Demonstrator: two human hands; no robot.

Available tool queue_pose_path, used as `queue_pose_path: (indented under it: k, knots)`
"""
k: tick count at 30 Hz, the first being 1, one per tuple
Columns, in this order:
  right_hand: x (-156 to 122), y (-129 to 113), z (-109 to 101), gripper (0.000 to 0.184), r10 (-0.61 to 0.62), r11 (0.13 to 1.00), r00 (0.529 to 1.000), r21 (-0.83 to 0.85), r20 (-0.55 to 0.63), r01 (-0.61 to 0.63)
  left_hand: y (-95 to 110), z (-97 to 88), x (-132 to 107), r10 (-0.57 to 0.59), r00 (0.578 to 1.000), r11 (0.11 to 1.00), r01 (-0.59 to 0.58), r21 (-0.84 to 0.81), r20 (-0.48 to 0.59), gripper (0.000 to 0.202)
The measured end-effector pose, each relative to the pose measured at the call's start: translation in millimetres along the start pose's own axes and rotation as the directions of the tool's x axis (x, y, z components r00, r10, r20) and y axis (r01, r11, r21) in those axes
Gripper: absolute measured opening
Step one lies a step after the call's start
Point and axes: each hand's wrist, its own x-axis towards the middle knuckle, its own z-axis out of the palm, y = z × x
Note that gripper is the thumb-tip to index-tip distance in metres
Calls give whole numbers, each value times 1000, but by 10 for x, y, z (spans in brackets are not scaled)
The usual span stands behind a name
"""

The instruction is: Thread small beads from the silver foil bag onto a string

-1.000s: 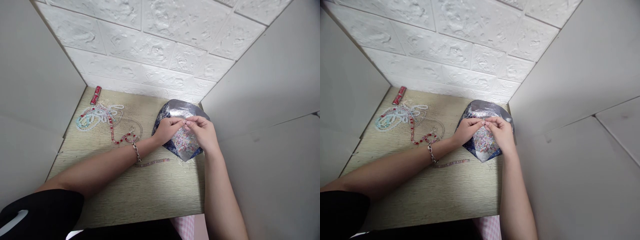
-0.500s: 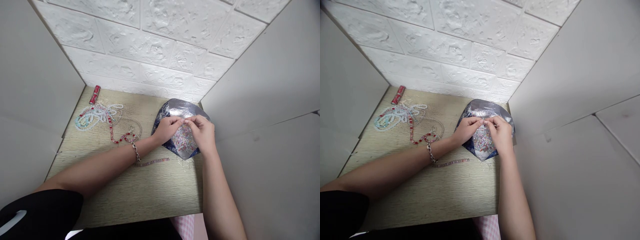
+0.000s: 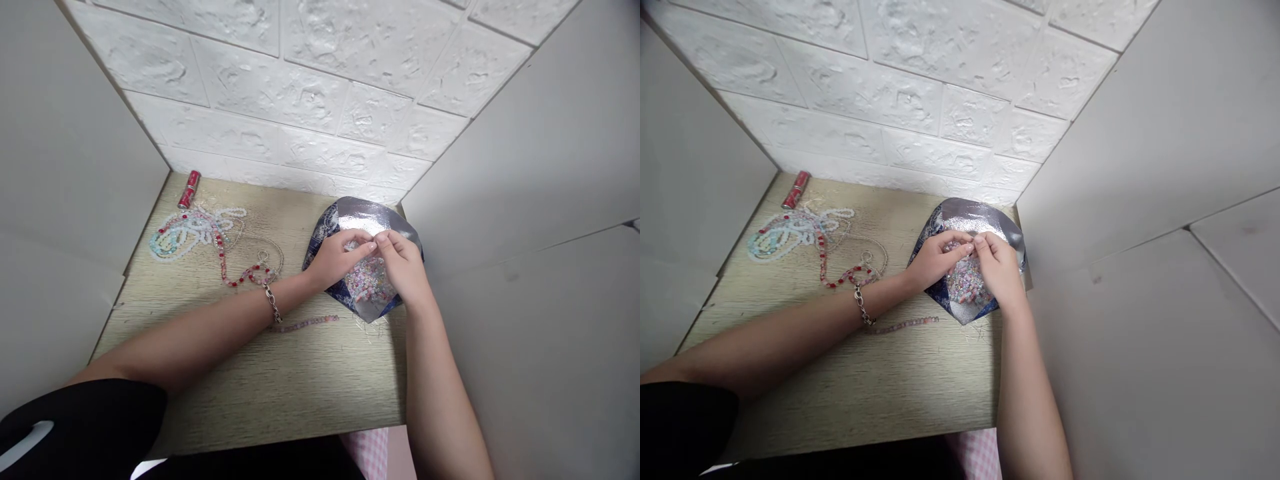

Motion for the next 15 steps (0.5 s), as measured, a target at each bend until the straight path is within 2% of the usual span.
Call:
queue_pose_path:
  k: [4, 8, 12, 15]
  knots:
    - [-8, -10, -19, 24, -2, 1000, 998, -24, -60, 0, 21, 8, -3, -16, 1000, 1000, 15, 27, 12, 18]
    - [11, 9, -19, 11, -18, 1000, 990, -17, -142, 16, 0, 12, -1, -9, 1000, 1000, 10, 27, -30, 10]
    - [70, 102, -52, 13, 9, 992, 939, 119, -344, 34, -28, -8, -7, -27, 1000, 999, 27, -26, -10, 13]
    - [96, 180, -99, 14, 109, 990, 897, 129, -429, -59, -19, -20, -11, -42, 999, 998, 42, -39, -13, 16]
